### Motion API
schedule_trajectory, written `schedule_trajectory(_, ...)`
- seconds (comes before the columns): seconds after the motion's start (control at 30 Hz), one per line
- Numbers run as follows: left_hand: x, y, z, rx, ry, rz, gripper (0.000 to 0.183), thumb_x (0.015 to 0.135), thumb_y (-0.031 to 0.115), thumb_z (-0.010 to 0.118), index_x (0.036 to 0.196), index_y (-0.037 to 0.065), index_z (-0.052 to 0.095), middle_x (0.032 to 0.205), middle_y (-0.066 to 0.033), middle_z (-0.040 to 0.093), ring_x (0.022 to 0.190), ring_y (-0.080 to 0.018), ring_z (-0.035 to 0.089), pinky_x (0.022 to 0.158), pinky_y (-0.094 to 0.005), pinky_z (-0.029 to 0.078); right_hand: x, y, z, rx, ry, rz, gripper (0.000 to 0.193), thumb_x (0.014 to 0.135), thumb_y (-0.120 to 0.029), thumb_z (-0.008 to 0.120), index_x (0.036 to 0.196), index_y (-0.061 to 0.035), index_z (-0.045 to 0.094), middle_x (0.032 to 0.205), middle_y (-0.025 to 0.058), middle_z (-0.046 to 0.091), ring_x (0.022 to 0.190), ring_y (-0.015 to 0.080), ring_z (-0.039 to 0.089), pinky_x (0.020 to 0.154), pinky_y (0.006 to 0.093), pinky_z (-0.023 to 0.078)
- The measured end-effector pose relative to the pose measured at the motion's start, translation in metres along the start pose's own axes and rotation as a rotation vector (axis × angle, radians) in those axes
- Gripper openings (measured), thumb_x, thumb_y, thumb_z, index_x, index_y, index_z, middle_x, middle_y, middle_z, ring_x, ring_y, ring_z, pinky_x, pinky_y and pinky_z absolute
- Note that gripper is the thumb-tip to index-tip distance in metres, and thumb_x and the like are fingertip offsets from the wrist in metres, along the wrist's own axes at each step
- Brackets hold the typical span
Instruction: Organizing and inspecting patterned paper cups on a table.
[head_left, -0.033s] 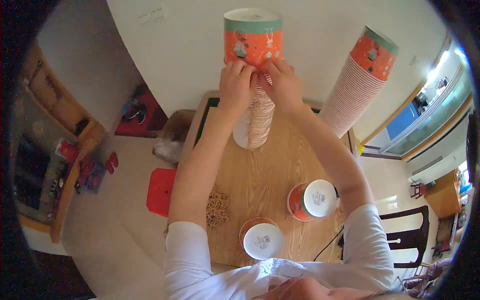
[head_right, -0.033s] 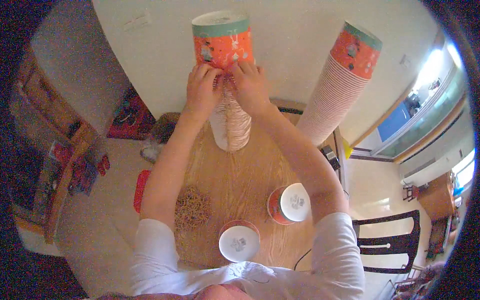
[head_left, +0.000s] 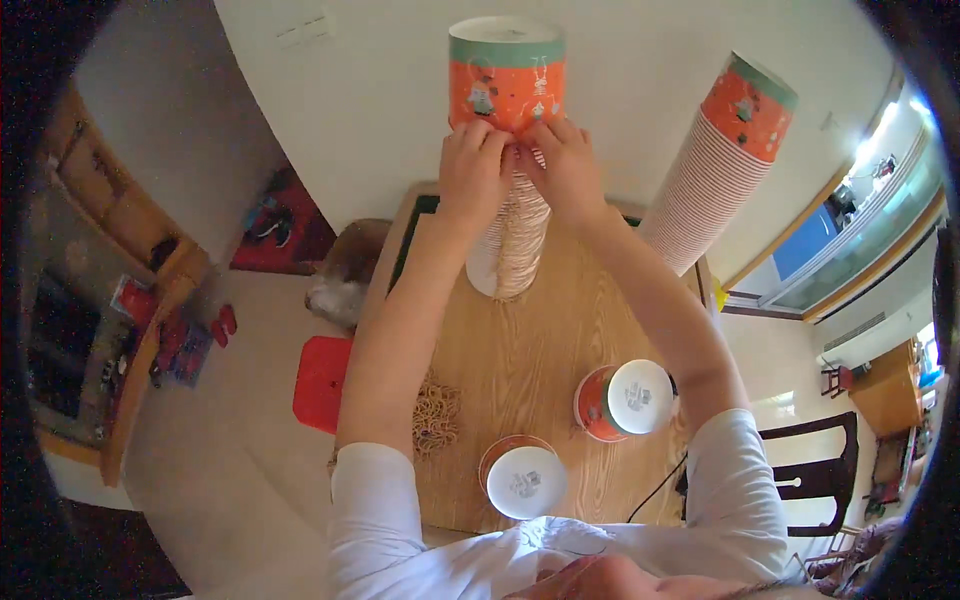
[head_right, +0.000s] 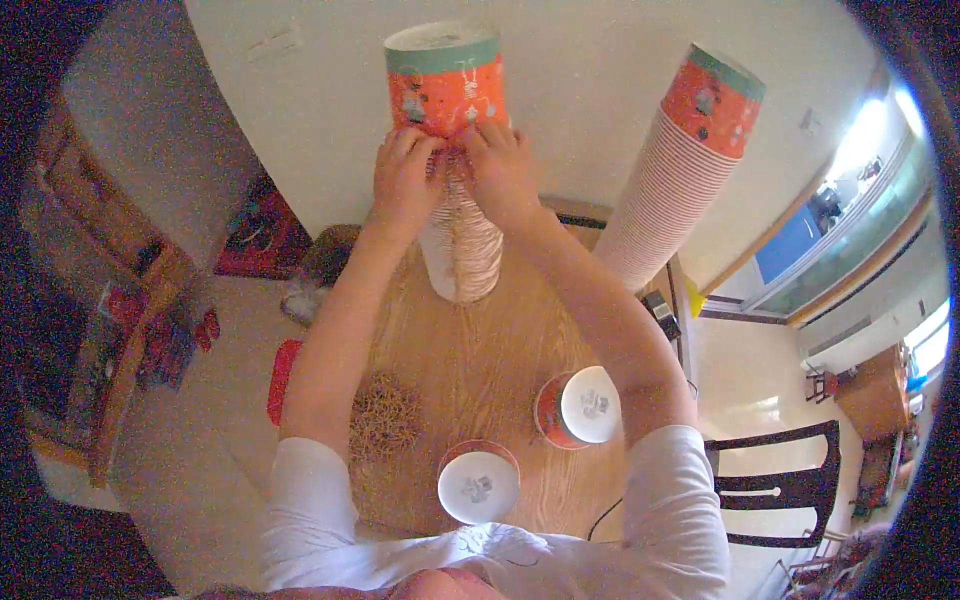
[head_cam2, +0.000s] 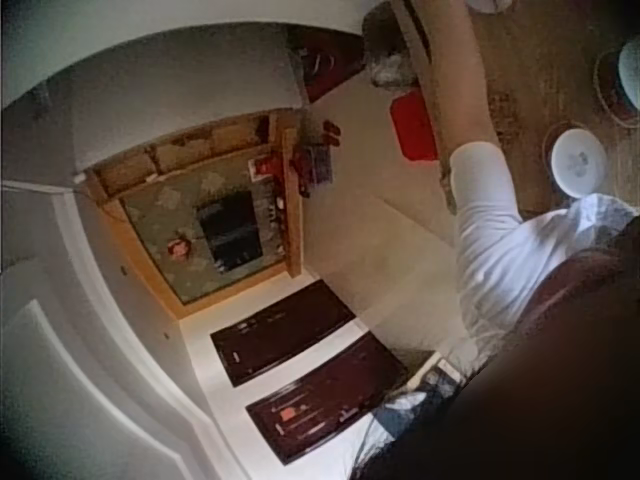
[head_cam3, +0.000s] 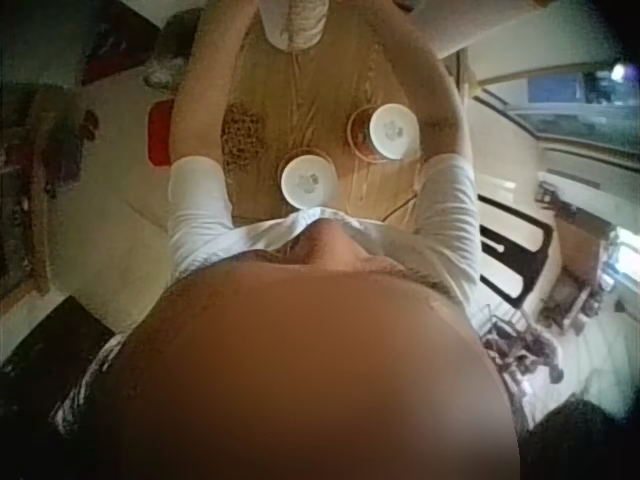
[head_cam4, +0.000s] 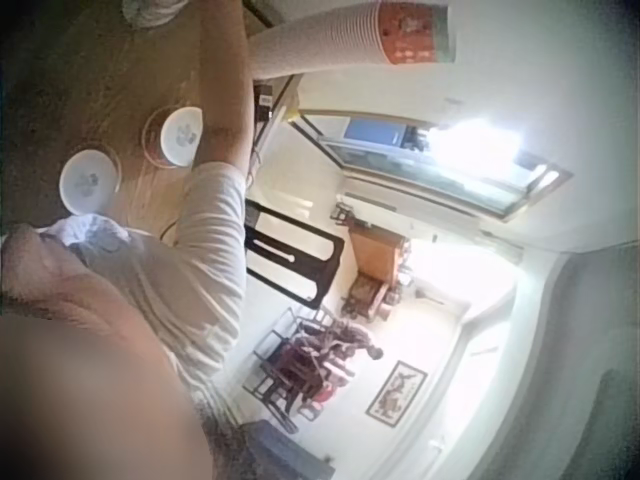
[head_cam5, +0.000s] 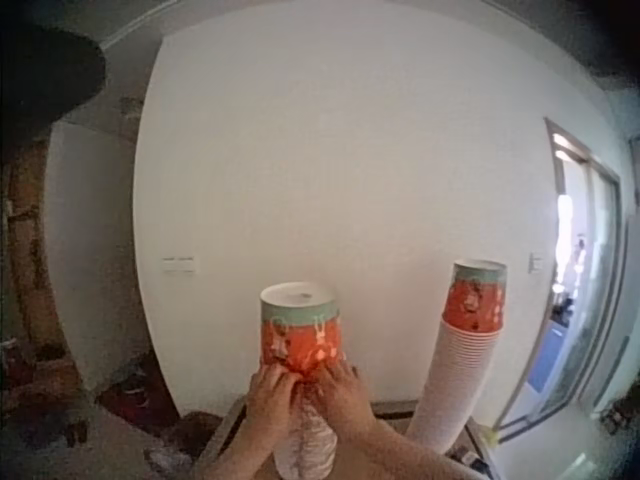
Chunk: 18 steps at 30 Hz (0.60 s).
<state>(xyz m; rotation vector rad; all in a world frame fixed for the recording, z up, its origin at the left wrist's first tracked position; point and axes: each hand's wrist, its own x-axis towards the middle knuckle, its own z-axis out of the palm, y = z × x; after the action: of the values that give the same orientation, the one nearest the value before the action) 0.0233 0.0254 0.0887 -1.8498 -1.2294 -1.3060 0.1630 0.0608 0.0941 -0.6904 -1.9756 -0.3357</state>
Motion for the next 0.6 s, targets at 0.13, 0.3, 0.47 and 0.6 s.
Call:
schedule_trajectory(0.13,0.0010,-0.0015,-0.0007,0.009,-0.007,0.021,0.017,0.070,0.008,0.066,0.086,0.007,0.060,0.086,-0.0057,0.051,0.086,-0.0258,0.051,0.073,-0.0393,0.041,0.0039,0.0042,0.0033,-0.028,-0.019,-0.017,0.015,0.072,-0.010,0.065,0.083,-0.0088,0.056,0.086,0.0042,0.055,0.086,0.0233,0.053,0.073,0.0379,0.040)
schedule_trajectory(0.3,0.0015,0.0012,-0.0017,-0.001,0.033,-0.007,0.017,0.070,0.008,0.066,0.086,0.006,0.060,0.085,-0.0062,0.052,0.085,-0.0265,0.052,0.074,-0.0390,0.042,0.0051,0.0071,-0.0010,-0.045,-0.010,-0.043,0.015,0.071,-0.010,0.065,0.083,-0.0092,0.056,0.085,0.0042,0.054,0.086,0.0234,0.053,0.073,0.0380,0.040)
schedule_trajectory(0.47,-0.0016,0.0000,-0.0007,-0.015,0.033,-0.006,0.016,0.070,0.008,0.066,0.084,0.006,0.060,0.085,-0.0065,0.052,0.085,-0.0270,0.052,0.074,-0.0391,0.042,0.0050,0.0060,-0.0038,-0.053,-0.032,-0.101,0.016,0.070,-0.008,0.065,0.084,-0.0090,0.057,0.084,0.0042,0.055,0.083,0.0239,0.054,0.074,0.0378,0.040)
schedule_trajectory(0.6,-0.0062,-0.0009,0.0002,-0.005,-0.004,-0.017,0.016,0.070,0.008,0.066,0.084,0.006,0.060,0.086,-0.0068,0.052,0.085,-0.0269,0.052,0.073,-0.0392,0.042,0.0052,0.0109,-0.0033,-0.043,0.017,-0.121,0.017,0.071,-0.008,0.065,0.085,-0.0090,0.057,0.085,0.0042,0.056,0.083,0.0240,0.055,0.074,0.0377,0.040)
